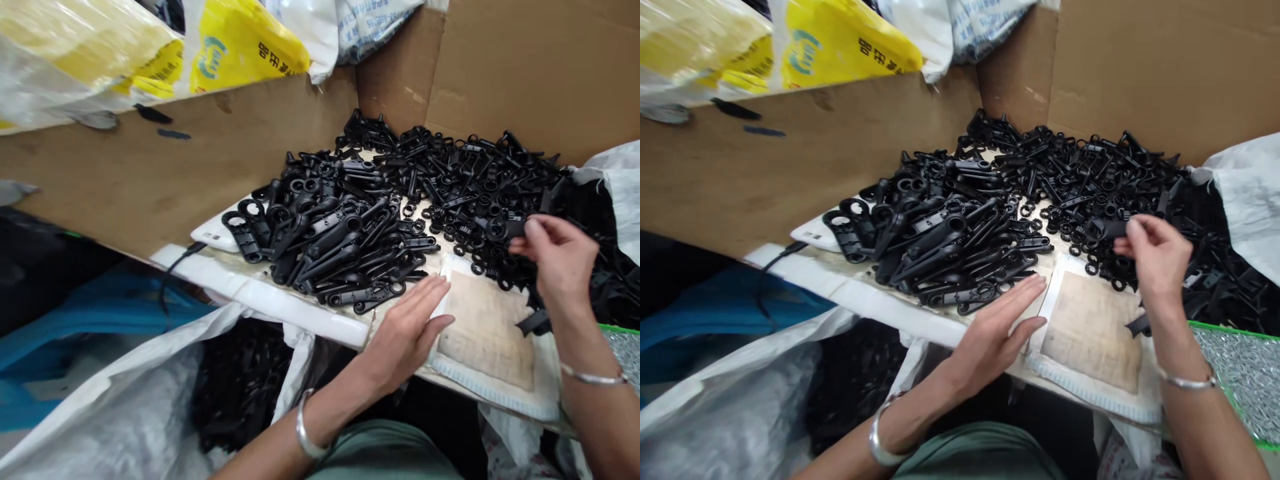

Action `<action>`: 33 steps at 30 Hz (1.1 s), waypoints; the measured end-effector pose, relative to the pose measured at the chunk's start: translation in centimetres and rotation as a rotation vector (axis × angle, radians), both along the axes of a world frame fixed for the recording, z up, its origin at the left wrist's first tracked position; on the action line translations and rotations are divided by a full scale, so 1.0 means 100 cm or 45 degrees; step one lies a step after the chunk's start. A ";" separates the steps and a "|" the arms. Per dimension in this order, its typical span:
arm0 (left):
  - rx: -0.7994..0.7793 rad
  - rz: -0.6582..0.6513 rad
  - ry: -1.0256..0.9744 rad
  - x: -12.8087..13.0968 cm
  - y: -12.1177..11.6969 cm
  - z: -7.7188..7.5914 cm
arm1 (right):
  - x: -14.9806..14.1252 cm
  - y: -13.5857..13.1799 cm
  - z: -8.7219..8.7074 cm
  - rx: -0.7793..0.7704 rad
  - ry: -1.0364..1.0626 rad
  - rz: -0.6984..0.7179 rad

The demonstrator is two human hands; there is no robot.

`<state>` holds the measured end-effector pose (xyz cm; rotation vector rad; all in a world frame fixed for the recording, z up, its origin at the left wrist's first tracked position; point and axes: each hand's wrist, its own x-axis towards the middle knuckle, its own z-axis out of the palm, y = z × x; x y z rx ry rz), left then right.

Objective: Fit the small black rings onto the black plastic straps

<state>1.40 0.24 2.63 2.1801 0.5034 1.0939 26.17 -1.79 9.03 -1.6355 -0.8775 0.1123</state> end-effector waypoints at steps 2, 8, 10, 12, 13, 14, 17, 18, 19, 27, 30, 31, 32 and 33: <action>-0.523 -0.140 -0.113 0.016 -0.011 0.002 | -0.040 -0.023 -0.015 -0.125 0.124 0.136; -1.384 -0.126 -0.500 0.035 -0.022 0.009 | -0.078 -0.075 -0.051 -0.510 0.143 0.699; -1.433 -0.080 -0.477 0.031 -0.020 0.011 | -0.054 -0.082 -0.052 -0.657 -0.184 0.674; -1.468 -0.072 -0.420 0.027 -0.020 0.012 | -0.025 -0.080 -0.049 -0.683 -0.637 0.380; -1.486 -0.087 -0.386 0.026 -0.020 0.012 | -0.013 -0.076 -0.048 -0.724 -0.837 0.245; -1.503 -0.111 -0.352 0.025 -0.021 0.012 | -0.004 -0.071 -0.048 -0.770 -1.008 0.143; -1.547 -0.184 -0.275 0.022 -0.024 0.009 | 0.005 -0.051 -0.049 -0.939 -1.299 0.071; -1.560 -0.202 -0.262 0.021 -0.025 0.008 | 0.003 -0.046 -0.049 -0.971 -1.336 0.080; -1.576 -0.215 -0.259 0.019 -0.025 0.007 | 0.000 -0.042 -0.050 -0.992 -1.356 0.084; -1.825 -0.231 -0.370 0.012 -0.021 0.006 | -0.048 -0.069 -0.050 -1.024 -1.407 0.329; -1.914 -0.286 -0.399 0.016 -0.023 0.007 | -0.047 -0.073 -0.048 -1.062 -1.372 0.446; -1.935 -0.304 -0.412 0.018 -0.024 0.007 | -0.043 -0.073 -0.048 -1.056 -1.365 0.460; -1.950 -0.320 -0.429 0.019 -0.024 0.007 | -0.038 -0.072 -0.048 -1.044 -1.354 0.475; -1.963 -0.334 -0.448 0.020 -0.025 0.007 | -0.032 -0.072 -0.048 -1.014 -1.330 0.483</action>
